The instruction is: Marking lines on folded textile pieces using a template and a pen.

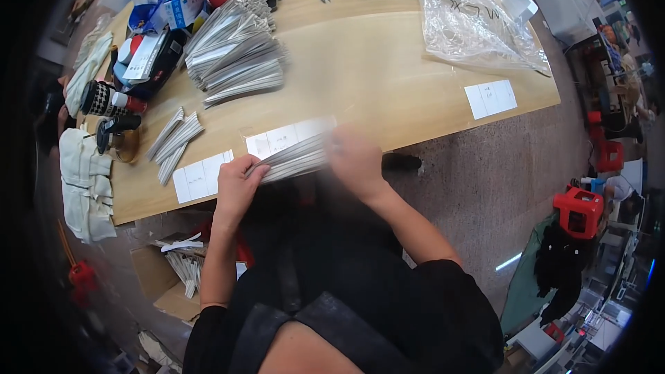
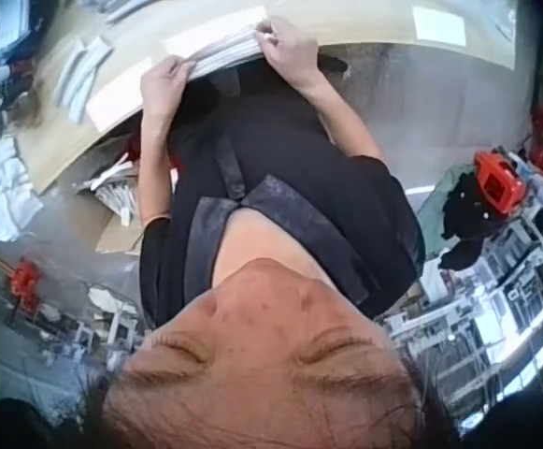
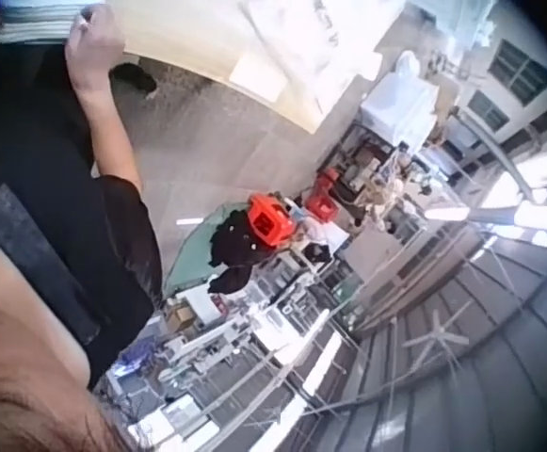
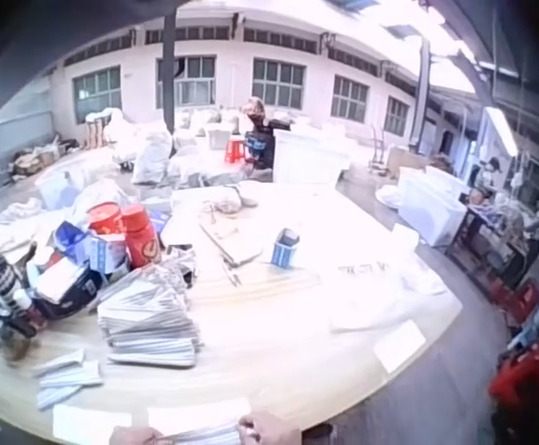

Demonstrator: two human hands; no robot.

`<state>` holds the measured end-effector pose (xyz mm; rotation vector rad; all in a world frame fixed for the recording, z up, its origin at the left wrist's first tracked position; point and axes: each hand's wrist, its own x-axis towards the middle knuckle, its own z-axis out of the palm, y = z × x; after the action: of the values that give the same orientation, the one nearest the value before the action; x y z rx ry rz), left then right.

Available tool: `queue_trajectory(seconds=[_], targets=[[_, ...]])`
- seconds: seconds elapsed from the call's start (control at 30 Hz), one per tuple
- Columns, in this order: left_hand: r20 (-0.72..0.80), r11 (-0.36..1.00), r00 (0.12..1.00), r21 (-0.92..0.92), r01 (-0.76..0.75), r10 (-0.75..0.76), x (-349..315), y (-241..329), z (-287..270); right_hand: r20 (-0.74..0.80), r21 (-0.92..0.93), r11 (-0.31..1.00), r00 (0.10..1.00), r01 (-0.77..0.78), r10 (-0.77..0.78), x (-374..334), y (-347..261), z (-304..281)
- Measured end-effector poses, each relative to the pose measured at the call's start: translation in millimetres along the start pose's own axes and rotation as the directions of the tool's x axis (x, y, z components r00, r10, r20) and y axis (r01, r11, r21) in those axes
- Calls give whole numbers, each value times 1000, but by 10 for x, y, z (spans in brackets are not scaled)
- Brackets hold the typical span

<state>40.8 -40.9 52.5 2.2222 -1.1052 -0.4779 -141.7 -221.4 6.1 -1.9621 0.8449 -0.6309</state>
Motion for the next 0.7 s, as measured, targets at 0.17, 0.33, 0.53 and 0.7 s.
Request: queue_trajectory(seconds=[0.17, 0.33, 0.53, 0.7], targets=[[-98, 972, 994, 233, -32, 56, -18, -60, 64, -8, -418, 867, 953, 270, -301, 9, -121, -72], [-174, 940, 982, 341, -15, 79, -7, -99, 152, 27, -463, 833, 944, 303, -328, -32, -91, -163], [-309, 957, 945, 288, -16, 109, -22, -81, 259, 9, -414, 844, 929, 341, -370, -14, -106, -175], [-427, 944, 869, 306, -121, 249, -1, -86, 388, -21, -377, 859, 924, 346, -381, -2, -65, -171]])
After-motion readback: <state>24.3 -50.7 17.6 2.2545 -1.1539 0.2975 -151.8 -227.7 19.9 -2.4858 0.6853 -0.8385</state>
